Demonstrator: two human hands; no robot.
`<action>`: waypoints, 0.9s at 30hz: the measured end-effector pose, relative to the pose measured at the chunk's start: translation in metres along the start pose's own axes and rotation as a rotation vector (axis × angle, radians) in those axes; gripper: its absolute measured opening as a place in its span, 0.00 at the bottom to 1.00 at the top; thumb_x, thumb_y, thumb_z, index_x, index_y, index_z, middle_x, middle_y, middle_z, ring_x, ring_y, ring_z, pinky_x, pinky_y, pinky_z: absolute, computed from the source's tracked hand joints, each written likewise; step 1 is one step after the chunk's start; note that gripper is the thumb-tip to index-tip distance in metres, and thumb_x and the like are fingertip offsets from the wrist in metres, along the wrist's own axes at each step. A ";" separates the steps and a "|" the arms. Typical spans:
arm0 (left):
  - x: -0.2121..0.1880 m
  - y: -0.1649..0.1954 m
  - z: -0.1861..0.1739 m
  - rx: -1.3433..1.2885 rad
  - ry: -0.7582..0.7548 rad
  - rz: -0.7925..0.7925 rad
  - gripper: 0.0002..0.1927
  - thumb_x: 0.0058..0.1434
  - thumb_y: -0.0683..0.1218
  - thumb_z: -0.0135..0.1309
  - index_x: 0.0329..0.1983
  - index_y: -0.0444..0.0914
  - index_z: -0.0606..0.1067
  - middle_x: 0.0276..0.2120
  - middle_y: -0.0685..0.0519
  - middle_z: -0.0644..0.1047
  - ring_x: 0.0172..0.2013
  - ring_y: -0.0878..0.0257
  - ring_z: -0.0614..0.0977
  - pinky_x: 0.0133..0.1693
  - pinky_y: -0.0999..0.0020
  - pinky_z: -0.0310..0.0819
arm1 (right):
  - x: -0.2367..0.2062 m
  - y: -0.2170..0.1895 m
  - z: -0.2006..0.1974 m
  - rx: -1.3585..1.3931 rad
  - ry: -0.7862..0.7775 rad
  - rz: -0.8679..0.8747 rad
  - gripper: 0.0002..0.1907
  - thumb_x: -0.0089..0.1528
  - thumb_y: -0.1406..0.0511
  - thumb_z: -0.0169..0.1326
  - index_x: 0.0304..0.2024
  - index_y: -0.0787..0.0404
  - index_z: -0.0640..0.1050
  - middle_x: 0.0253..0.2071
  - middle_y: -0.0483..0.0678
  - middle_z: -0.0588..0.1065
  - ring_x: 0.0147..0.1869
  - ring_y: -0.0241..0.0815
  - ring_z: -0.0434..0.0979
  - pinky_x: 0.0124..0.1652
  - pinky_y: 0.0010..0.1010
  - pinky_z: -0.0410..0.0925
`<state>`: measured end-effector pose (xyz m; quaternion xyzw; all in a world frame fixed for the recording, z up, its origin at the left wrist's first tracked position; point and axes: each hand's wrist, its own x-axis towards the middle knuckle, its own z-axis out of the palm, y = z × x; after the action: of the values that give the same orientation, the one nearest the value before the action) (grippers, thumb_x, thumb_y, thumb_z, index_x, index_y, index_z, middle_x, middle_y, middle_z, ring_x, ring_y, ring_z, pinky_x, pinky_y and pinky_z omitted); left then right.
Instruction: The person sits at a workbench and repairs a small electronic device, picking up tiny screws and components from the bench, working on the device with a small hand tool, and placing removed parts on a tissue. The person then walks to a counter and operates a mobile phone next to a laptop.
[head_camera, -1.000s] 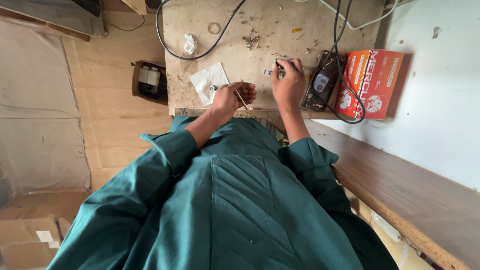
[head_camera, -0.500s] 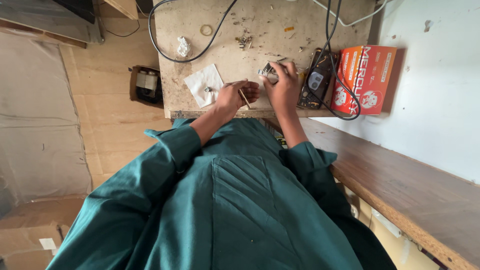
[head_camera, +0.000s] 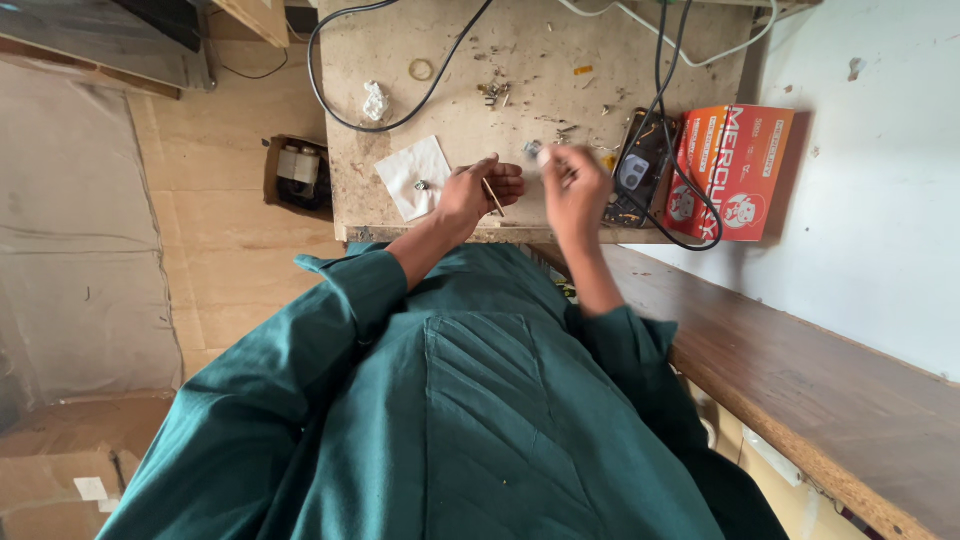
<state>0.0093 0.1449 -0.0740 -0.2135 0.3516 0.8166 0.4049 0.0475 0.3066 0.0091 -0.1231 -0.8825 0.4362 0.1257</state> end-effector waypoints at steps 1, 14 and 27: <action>0.003 -0.002 0.002 -0.037 0.012 -0.003 0.21 0.73 0.51 0.42 0.45 0.28 0.76 0.38 0.43 0.81 0.39 0.54 0.84 0.45 0.58 0.81 | -0.006 -0.004 0.000 0.040 -0.030 -0.011 0.05 0.62 0.70 0.63 0.41 0.63 0.83 0.33 0.47 0.78 0.31 0.37 0.75 0.32 0.28 0.67; -0.020 0.001 -0.004 0.065 0.054 -0.019 0.17 0.72 0.47 0.44 0.41 0.29 0.77 0.35 0.47 0.79 0.34 0.58 0.78 0.41 0.63 0.76 | 0.026 0.022 0.019 -0.319 -0.065 -0.205 0.08 0.55 0.70 0.68 0.36 0.61 0.81 0.35 0.50 0.75 0.41 0.52 0.77 0.41 0.40 0.69; 0.000 0.000 0.001 -0.061 0.081 0.014 0.14 0.73 0.46 0.45 0.42 0.30 0.73 0.37 0.47 0.78 0.36 0.55 0.81 0.41 0.57 0.78 | -0.005 -0.017 0.000 -0.023 -0.214 -0.211 0.06 0.58 0.70 0.66 0.36 0.61 0.82 0.36 0.49 0.77 0.36 0.44 0.79 0.36 0.31 0.71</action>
<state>0.0086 0.1459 -0.0734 -0.2563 0.3438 0.8205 0.3780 0.0506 0.2947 0.0226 0.0159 -0.9039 0.4209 0.0748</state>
